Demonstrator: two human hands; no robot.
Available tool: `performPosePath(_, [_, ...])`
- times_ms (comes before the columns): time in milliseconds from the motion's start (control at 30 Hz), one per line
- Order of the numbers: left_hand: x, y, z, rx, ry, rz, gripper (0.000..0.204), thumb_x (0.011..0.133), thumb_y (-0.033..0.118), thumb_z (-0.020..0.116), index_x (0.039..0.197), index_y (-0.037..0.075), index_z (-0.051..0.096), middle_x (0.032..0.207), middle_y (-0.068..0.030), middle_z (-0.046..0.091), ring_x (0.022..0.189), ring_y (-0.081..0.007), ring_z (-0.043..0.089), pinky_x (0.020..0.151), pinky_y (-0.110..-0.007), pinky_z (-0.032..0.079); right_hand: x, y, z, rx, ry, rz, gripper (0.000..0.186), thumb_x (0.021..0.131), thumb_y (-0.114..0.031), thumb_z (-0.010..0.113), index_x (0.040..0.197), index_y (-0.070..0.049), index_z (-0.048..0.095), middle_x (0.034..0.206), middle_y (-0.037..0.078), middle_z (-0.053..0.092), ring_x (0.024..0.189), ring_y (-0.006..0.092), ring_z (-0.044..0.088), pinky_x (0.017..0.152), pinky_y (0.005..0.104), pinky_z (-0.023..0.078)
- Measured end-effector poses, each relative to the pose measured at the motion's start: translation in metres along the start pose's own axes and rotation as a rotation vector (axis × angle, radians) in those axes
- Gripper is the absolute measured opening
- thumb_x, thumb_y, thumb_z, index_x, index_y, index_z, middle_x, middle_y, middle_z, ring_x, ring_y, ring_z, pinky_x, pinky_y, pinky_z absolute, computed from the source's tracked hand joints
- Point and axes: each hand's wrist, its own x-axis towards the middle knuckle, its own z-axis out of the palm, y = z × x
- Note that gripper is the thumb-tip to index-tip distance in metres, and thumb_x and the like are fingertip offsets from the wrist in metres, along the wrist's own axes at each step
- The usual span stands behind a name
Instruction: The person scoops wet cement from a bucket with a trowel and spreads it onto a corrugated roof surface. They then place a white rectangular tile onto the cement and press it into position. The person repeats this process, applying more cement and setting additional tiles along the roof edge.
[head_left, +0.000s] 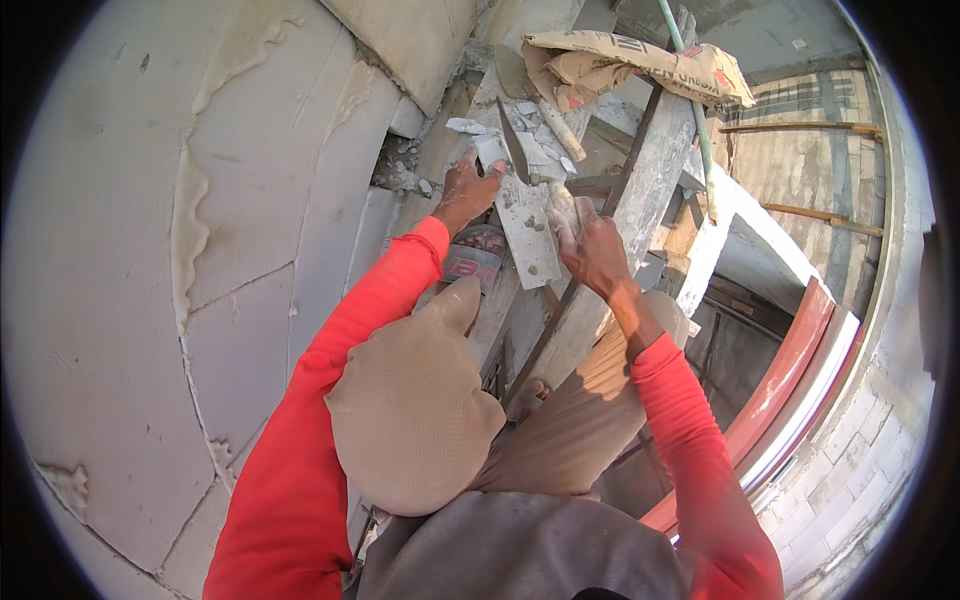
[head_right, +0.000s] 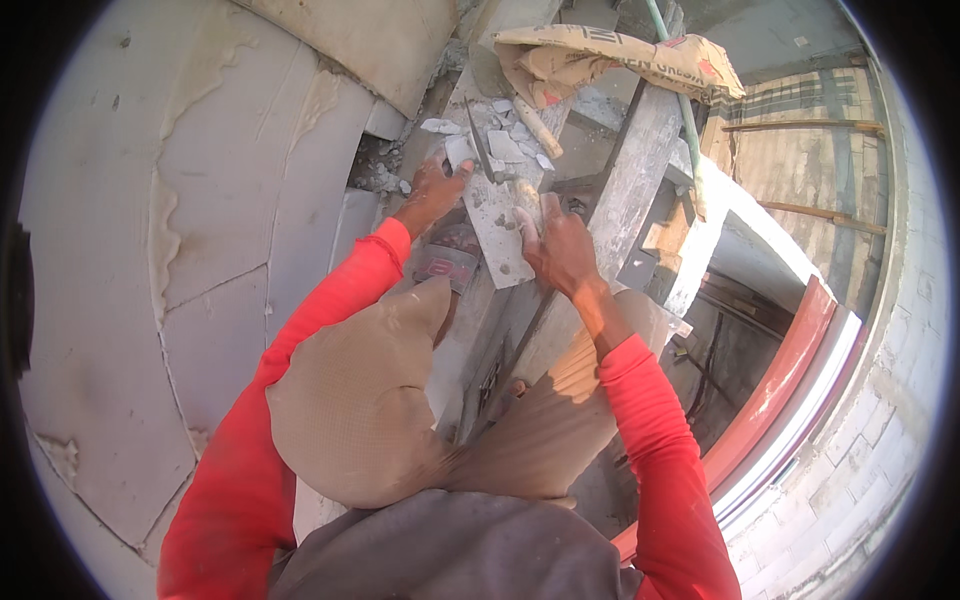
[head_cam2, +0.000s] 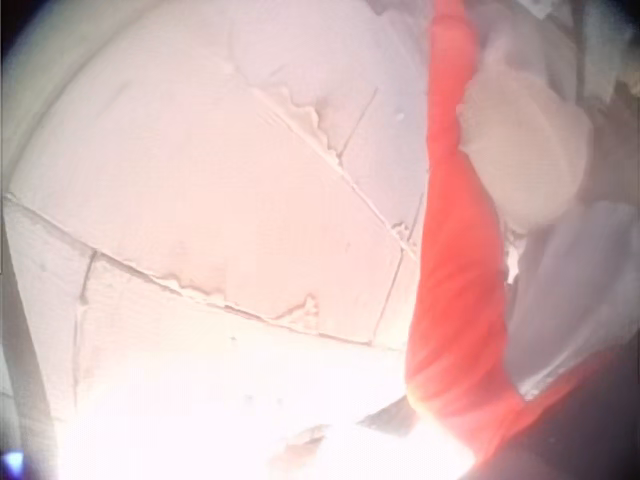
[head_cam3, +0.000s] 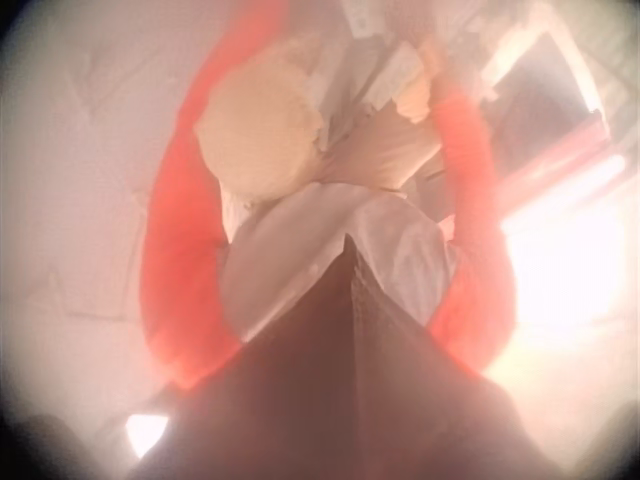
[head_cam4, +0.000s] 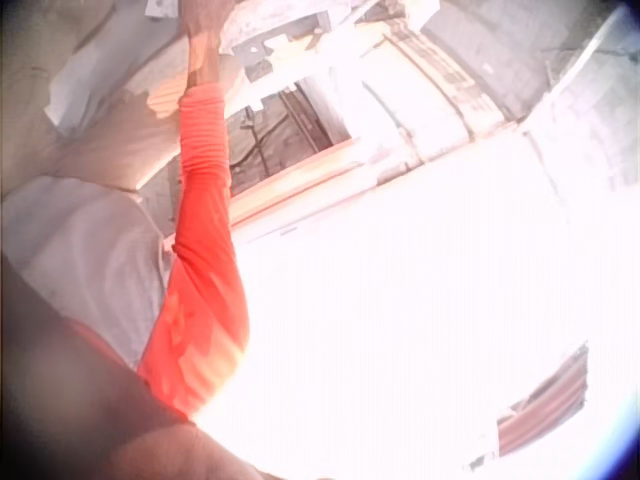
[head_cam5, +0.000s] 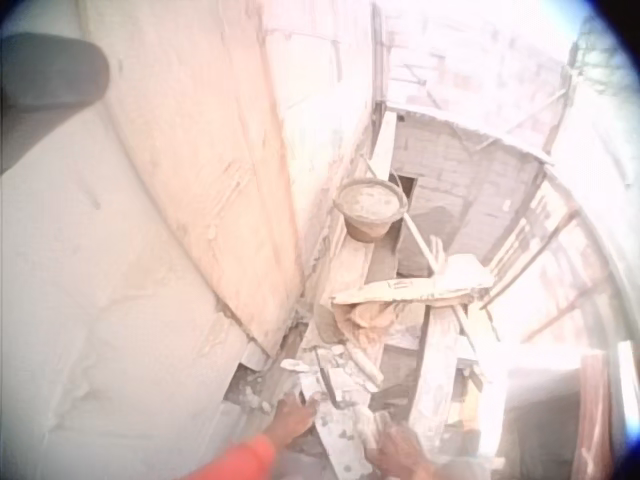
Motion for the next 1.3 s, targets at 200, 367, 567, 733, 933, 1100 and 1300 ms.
performPosePath(200, [0.001,-0.008,-0.011,-0.290,-0.115,-0.036,0.075,0.099,0.035,0.070,0.154,-0.009,0.044,0.138,-0.0292,0.066,0.132,-0.0392,0.063,0.112,-0.042,0.047,0.049,-0.063,-0.048,0.218,0.003,-0.063,0.032,0.103,-0.029,0.067,0.114,0.002,0.065,0.093,0.027,0.074,0.088,0.0489,0.073,0.074,0.0512,0.056])
performPosePath(367, [0.001,0.001,-0.011,-0.353,-0.133,-0.040,0.076,0.099,0.035,0.070,0.154,-0.010,0.044,0.135,-0.0305,0.067,0.123,-0.0430,0.067,0.106,-0.044,0.052,0.024,0.023,0.008,-0.114,-0.167,0.015,0.034,0.102,-0.029,0.068,0.114,0.002,0.064,0.094,0.029,0.073,0.086,0.0538,0.069,0.075,0.0520,0.055])
performPosePath(567, [0.005,-0.019,0.002,-0.155,-0.099,-0.022,0.084,0.098,0.039,0.069,0.160,-0.009,0.036,0.147,-0.0342,0.057,0.140,-0.0434,0.055,0.118,-0.043,0.042,0.040,-0.051,-0.036,-0.146,0.238,-0.324,0.025,0.101,-0.024,0.068,0.107,0.000,0.063,0.075,0.023,0.067,0.073,0.0457,0.068,0.067,0.0457,0.054])
performPosePath(733, [0.010,-0.032,-0.002,-0.084,-0.044,-0.042,0.087,0.099,0.041,0.069,0.161,-0.008,0.034,0.153,-0.0345,0.051,0.145,-0.0443,0.050,0.122,-0.044,0.039,0.035,0.062,0.021,-0.258,-0.239,-0.158,0.028,0.105,-0.025,0.065,0.108,0.002,0.063,0.071,0.021,0.066,0.061,0.0352,0.070,0.062,0.0422,0.054])
performPosePath(933, [0.021,-0.013,0.000,-0.178,-0.074,-0.022,0.086,0.099,0.040,0.069,0.159,-0.012,0.035,0.154,-0.0345,0.051,0.146,-0.0434,0.049,0.122,-0.043,0.039,0.019,-0.025,-0.008,0.238,0.313,0.051,0.033,0.105,-0.030,0.067,0.108,0.002,0.062,0.069,0.018,0.063,0.063,0.0291,0.072,0.061,0.0407,0.054])
performPosePath(1100, [0.033,-0.024,-0.015,-0.295,-0.086,-0.008,0.085,0.099,0.039,0.068,0.158,-0.012,0.035,0.152,-0.0347,0.052,0.145,-0.0424,0.050,0.121,-0.043,0.039,0.058,0.013,-0.009,0.000,-0.393,0.024,0.032,0.106,-0.028,0.066,0.115,0.002,0.057,0.085,0.023,0.066,0.067,0.0382,0.056,0.069,0.0427,0.051])
performPosePath(1300, [0.006,0.004,-0.001,-0.146,-0.092,-0.020,0.086,0.099,0.037,0.070,0.161,-0.010,0.033,0.152,-0.0324,0.054,0.145,-0.0410,0.051,0.122,-0.042,0.038,0.022,0.075,0.024,-0.029,0.037,-0.178,0.030,0.109,-0.028,0.061,0.105,0.002,0.061,0.073,0.009,0.062,0.065,0.0163,0.057,0.062,0.0359,0.050])
